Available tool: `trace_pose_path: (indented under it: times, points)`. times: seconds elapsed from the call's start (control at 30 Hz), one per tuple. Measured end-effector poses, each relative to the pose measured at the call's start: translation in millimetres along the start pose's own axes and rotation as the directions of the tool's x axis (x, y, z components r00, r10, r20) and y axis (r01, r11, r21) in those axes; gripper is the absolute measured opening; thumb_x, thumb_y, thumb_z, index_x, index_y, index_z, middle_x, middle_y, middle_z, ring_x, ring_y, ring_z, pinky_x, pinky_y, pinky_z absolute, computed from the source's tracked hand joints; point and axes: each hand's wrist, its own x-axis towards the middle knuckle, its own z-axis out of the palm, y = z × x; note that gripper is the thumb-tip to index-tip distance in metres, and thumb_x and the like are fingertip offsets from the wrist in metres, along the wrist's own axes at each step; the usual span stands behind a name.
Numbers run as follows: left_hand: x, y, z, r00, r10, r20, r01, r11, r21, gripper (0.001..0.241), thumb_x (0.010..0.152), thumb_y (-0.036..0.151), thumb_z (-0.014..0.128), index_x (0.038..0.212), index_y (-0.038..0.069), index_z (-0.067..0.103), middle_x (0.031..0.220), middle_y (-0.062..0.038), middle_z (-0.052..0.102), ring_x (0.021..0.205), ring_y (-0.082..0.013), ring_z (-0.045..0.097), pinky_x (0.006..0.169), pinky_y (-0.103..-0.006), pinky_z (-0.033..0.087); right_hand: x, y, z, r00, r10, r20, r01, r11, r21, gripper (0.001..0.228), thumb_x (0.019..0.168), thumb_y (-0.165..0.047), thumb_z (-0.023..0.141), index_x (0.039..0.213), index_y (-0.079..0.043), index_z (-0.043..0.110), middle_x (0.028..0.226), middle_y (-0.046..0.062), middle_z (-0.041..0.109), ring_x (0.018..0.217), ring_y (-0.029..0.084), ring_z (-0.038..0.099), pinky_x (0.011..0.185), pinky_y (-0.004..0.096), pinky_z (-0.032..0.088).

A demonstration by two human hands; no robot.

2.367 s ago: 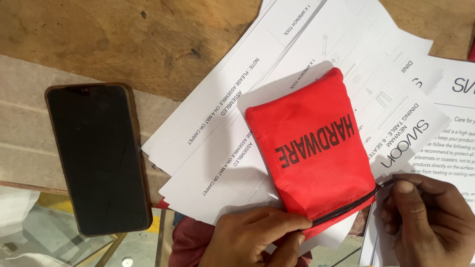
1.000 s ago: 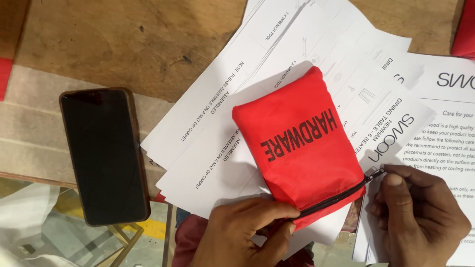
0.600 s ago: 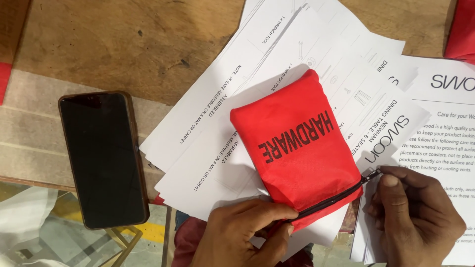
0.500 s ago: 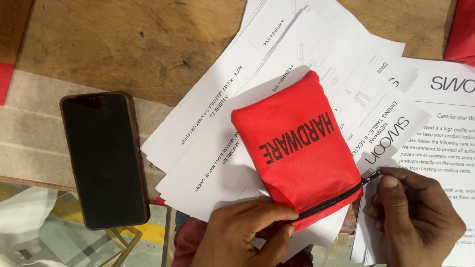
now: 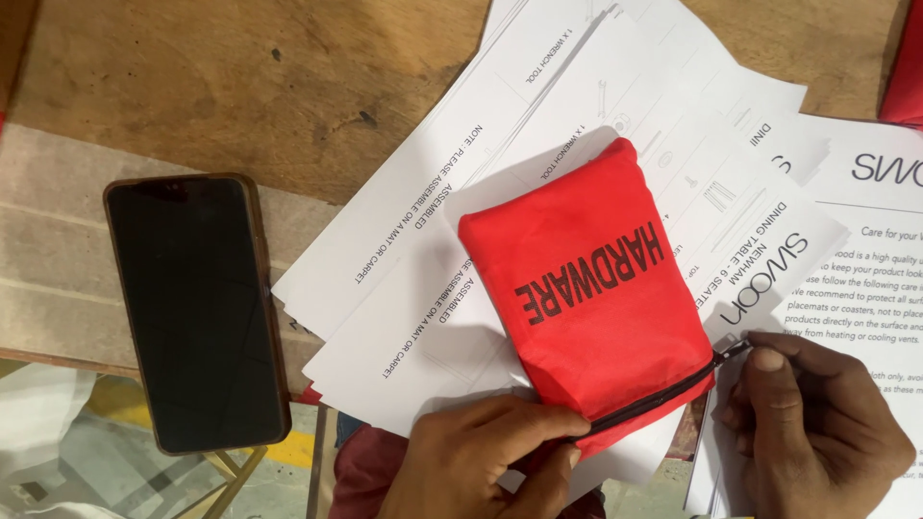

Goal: The person sits at a workbench and packs furniture hardware pouches. They pick up printed instruction sheets, fold each sheet, insert it into a red drawstring pouch labeled HARDWARE, and pull the pouch closed, setting finished pouches aside.

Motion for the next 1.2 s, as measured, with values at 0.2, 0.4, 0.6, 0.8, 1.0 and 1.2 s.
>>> trace_pose_path:
  times: [0.2,0.4,0.6,0.8,1.0,1.2]
  points:
    - [1.2,-10.1,-0.1,0.998,0.062,0.002,-0.062,0.997,0.048,0.019,0.088,0.009,0.078,0.108,0.006,0.076,0.094,-0.015,0.079,0.087,-0.0241,0.083,0.074,-0.0344,0.068,0.3,-1.5,4.4,1.0,-0.018,-0.002,0.018,1.0,0.003,0.011,0.108,-0.003,0.063,0.108,0.007,0.066,0.076,0.01,0.064,0.059,0.009,0.055,0.055,0.021,0.043]
    - [-1.8,-24.3,7.5,0.976,0.207,-0.073,-0.195,0.97,0.144,0.022,0.086,0.01,0.081,0.108,0.01,0.076,0.091,-0.012,0.078,0.083,-0.026,0.081,0.073,-0.0371,0.067,-0.2,7.6,4.3,0.999,-0.032,-0.023,0.032,0.999,0.004,0.011,0.109,-0.003,0.064,0.11,0.007,0.067,0.077,0.011,0.065,0.062,0.01,0.056,0.058,0.021,0.044]
    - [-3.3,-30.4,11.3,0.955,0.269,-0.125,-0.25,0.957,0.148,0.025,0.087,0.007,0.082,0.11,0.014,0.075,0.089,-0.009,0.077,0.082,-0.0237,0.082,0.071,-0.0352,0.068,-1.5,11.2,4.0,0.999,0.019,-0.046,-0.019,1.0,0.007,0.013,0.109,-0.006,0.067,0.111,0.006,0.066,0.082,0.011,0.067,0.063,0.01,0.057,0.057,0.021,0.045]
    - [-2.7,-33.3,13.3,0.952,0.276,-0.131,-0.256,0.955,0.151,0.027,0.086,0.007,0.082,0.111,0.015,0.075,0.088,-0.009,0.076,0.081,-0.0227,0.082,0.07,-0.0344,0.068,-1.3,8.2,5.2,0.997,0.041,-0.062,-0.043,0.999,-0.028,0.015,0.108,-0.01,0.067,0.111,0.005,0.067,0.085,0.011,0.068,0.062,0.009,0.057,0.055,0.021,0.045]
    - [-3.1,-34.0,13.3,0.953,0.278,-0.125,-0.257,0.953,0.162,0.027,0.086,0.007,0.083,0.11,0.015,0.076,0.087,-0.008,0.076,0.08,-0.0222,0.081,0.07,-0.0343,0.068,-1.4,6.9,6.4,0.998,0.006,-0.06,-0.009,0.999,-0.044,0.014,0.109,-0.008,0.067,0.109,0.006,0.067,0.083,0.012,0.067,0.061,0.009,0.056,0.054,0.021,0.043]
    - [-5.0,-32.3,12.1,0.949,0.298,-0.102,-0.275,0.942,0.189,0.025,0.086,0.009,0.081,0.11,0.015,0.076,0.087,-0.008,0.075,0.078,-0.0221,0.081,0.068,-0.0345,0.066,-1.6,11.2,4.6,0.998,-0.003,-0.056,0.004,1.0,0.012,0.01,0.108,-0.003,0.066,0.108,0.007,0.068,0.084,0.013,0.068,0.062,0.01,0.057,0.058,0.021,0.046]
